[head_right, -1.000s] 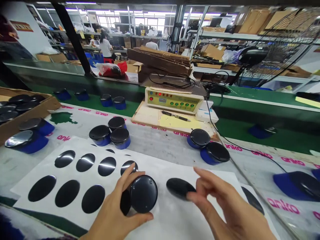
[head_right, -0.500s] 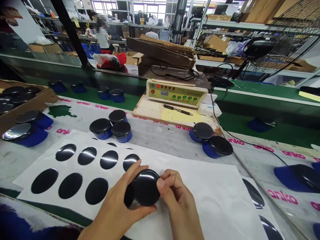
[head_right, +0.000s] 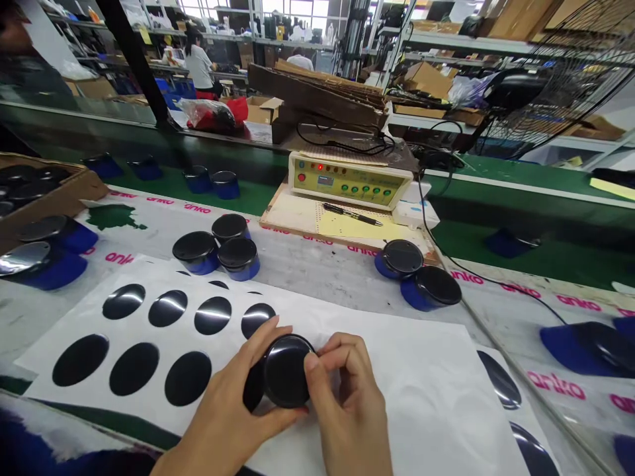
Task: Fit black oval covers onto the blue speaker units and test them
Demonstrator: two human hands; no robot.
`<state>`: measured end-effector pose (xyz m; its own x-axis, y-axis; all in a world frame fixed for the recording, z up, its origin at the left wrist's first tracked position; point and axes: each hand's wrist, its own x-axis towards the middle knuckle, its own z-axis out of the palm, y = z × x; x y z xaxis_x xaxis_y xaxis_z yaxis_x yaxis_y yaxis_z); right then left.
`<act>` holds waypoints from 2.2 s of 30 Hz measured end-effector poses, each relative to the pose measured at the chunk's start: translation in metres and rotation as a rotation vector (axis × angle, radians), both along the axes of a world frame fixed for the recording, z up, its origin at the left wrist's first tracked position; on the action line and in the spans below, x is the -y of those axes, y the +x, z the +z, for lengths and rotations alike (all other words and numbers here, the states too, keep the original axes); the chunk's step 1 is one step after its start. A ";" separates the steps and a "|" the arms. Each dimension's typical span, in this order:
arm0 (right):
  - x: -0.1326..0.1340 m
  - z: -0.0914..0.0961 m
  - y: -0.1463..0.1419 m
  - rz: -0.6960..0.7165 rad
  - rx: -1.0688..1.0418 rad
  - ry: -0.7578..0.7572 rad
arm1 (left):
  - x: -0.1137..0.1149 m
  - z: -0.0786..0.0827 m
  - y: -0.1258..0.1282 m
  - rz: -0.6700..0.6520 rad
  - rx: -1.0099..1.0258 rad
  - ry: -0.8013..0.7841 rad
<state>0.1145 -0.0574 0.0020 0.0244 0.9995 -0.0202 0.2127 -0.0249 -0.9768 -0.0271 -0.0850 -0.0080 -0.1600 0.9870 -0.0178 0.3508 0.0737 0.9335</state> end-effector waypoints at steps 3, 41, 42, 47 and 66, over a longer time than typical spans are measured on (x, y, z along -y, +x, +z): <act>0.003 0.003 -0.007 -0.073 -0.003 -0.015 | 0.000 -0.002 0.000 -0.016 -0.015 0.019; -0.046 0.003 -0.050 1.123 0.918 1.070 | -0.236 0.086 -0.148 -0.201 -0.827 0.219; -0.045 0.000 -0.050 1.104 0.940 1.031 | -0.222 0.090 -0.147 -0.274 -0.831 0.217; -0.041 0.001 -0.050 1.201 1.007 0.712 | -0.148 0.089 -0.129 -0.453 -0.778 0.209; -0.028 0.039 0.018 1.107 0.863 0.688 | -0.016 0.009 -0.040 0.326 0.279 0.043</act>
<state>0.1329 -0.0292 0.0411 -0.9389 0.3382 0.0634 0.3033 0.9005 -0.3117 -0.0666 -0.0689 0.0012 -0.4588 0.8862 -0.0645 0.0492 0.0978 0.9940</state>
